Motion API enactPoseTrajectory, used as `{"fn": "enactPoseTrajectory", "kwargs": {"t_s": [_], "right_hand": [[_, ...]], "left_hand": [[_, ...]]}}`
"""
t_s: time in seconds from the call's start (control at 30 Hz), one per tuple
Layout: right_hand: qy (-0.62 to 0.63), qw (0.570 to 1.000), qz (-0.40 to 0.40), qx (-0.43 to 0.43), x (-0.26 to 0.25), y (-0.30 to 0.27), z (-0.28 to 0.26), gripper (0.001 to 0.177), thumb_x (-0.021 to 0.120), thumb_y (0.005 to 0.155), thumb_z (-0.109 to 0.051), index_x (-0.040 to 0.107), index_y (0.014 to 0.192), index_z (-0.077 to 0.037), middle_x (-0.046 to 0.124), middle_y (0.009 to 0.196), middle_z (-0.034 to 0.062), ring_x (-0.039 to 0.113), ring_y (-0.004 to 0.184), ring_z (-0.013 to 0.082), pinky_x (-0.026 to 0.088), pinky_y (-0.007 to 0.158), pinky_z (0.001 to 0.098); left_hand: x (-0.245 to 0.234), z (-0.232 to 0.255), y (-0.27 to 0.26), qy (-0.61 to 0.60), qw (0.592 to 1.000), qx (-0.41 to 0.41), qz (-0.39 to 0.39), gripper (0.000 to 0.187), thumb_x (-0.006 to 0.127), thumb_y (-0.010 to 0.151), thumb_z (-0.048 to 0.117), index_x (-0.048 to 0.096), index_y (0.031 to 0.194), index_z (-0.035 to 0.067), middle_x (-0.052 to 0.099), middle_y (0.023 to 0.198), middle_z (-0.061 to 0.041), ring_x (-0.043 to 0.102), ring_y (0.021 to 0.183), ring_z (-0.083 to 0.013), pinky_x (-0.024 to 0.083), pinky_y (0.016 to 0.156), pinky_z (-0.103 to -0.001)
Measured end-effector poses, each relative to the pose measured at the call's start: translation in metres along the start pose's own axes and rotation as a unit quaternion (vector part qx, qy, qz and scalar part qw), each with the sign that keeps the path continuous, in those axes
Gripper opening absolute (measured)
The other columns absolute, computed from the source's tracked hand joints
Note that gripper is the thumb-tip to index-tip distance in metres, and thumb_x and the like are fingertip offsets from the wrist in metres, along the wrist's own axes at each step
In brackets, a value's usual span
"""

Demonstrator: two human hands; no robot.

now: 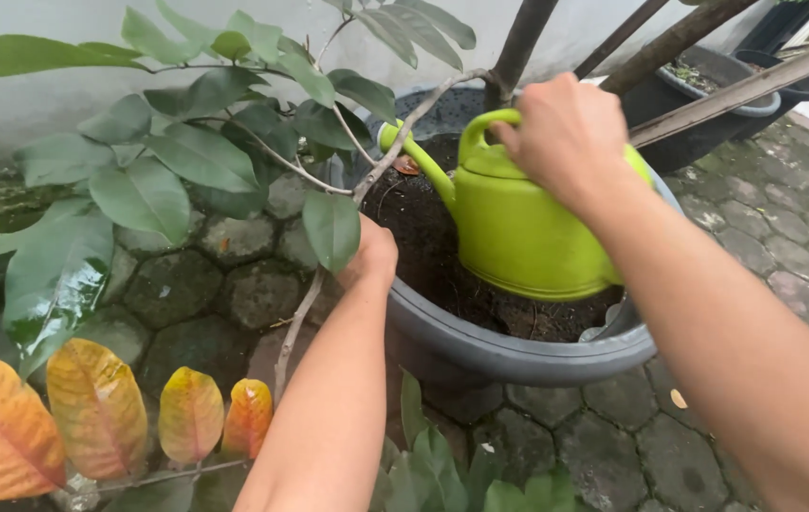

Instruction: Watering a large potted plant in an outdoor garden using a green watering can.

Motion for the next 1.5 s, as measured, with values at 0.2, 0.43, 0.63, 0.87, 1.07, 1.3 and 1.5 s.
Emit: {"fn": "enactPoseTrajectory", "kwargs": {"t_s": [0.2, 0.43, 0.63, 0.87, 1.07, 1.3, 1.5], "right_hand": [[-0.034, 0.992, -0.108, 0.054, -0.04, -0.045, 0.032, 0.059, 0.064, 0.09, -0.073, 0.079, 0.114, -0.022, 0.073, 0.076, 0.0168, 0.074, 0.068, 0.0313, 0.059, 0.058, 0.0438], [-0.117, 0.991, -0.046, 0.05, -0.037, -0.072, 0.083, 0.071, 0.069, 0.074, -0.087, 0.084, 0.107, -0.026, 0.072, 0.078, 0.0159, 0.071, 0.07, 0.0333, 0.057, 0.062, 0.0451], [-0.092, 0.993, -0.003, 0.067, -0.029, -0.081, 0.098, 0.066, 0.072, 0.08, -0.083, 0.085, 0.103, -0.023, 0.072, 0.075, 0.0162, 0.071, 0.07, 0.033, 0.057, 0.061, 0.0463], [-0.092, 0.99, 0.108, 0.021, -0.01, -0.086, 0.114, 0.064, 0.068, 0.09, -0.079, 0.084, 0.095, -0.017, 0.069, 0.07, 0.0104, 0.069, 0.064, 0.0282, 0.057, 0.058, 0.0407], [-0.071, 0.988, 0.133, -0.01, -0.048, -0.091, 0.097, 0.061, 0.071, 0.087, -0.076, 0.084, 0.09, -0.016, 0.065, 0.058, 0.0069, 0.065, 0.05, 0.0247, 0.054, 0.048, 0.0395], [-0.135, 0.985, 0.104, 0.011, -0.065, -0.111, 0.11, 0.066, 0.065, 0.075, -0.083, 0.083, 0.082, -0.019, 0.061, 0.05, 0.0036, 0.061, 0.044, 0.0226, 0.051, 0.045, 0.0354], [-0.086, 0.989, 0.1, -0.068, -0.025, -0.12, 0.179, 0.061, 0.076, 0.085, -0.068, 0.08, 0.078, -0.008, 0.06, 0.05, 0.0046, 0.055, 0.043, 0.0173, 0.049, 0.056, 0.0306]], "left_hand": [[-0.007, 0.006, -0.001, -0.018, 1.0, -0.001, 0.0, 0.037, 0.062, 0.092, 0.013, 0.06, 0.128, 0.003, 0.067, 0.123, -0.02, 0.069, 0.104, -0.0374, 0.057, 0.089, -0.048], [-0.009, 0.004, -0.001, -0.02, 1.0, -0.01, -0.004, 0.046, 0.064, 0.09, 0.012, 0.054, 0.134, 0.002, 0.063, 0.129, -0.021, 0.067, 0.108, -0.0375, 0.056, 0.091, -0.048], [-0.004, 0.008, -0.003, -0.02, 1.0, -0.006, -0.009, 0.055, 0.066, 0.089, 0.012, 0.048, 0.141, 0.002, 0.059, 0.135, -0.022, 0.066, 0.112, -0.0376, 0.055, 0.094, -0.047], [0.0, 0.007, -0.001, -0.003, 1.0, -0.018, -0.01, 0.058, 0.067, 0.089, 0.012, 0.048, 0.143, 0.003, 0.058, 0.137, -0.021, 0.065, 0.115, -0.0376, 0.054, 0.095, -0.047], [-0.005, 0.009, 0.0, 0.024, 0.999, -0.027, -0.014, 0.06, 0.068, 0.088, 0.014, 0.048, 0.143, 0.003, 0.057, 0.138, -0.021, 0.064, 0.117, -0.0375, 0.054, 0.097, -0.047], [-0.014, 0.013, -0.002, 0.044, 0.999, -0.022, -0.014, 0.061, 0.071, 0.087, 0.016, 0.048, 0.142, 0.002, 0.058, 0.137, -0.022, 0.064, 0.116, -0.0379, 0.053, 0.097, -0.047], [-0.005, 0.006, -0.003, 0.05, 0.998, -0.026, -0.025, 0.058, 0.07, 0.087, 0.015, 0.05, 0.14, 0.0, 0.059, 0.134, -0.023, 0.065, 0.115, -0.039, 0.053, 0.097, -0.048]]}}
Point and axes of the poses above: each hand's wrist, its own y-axis towards the middle knuckle, its own x-axis out of the palm, z = x × y, the point moved 3 cm from there along y, towards the middle knuckle
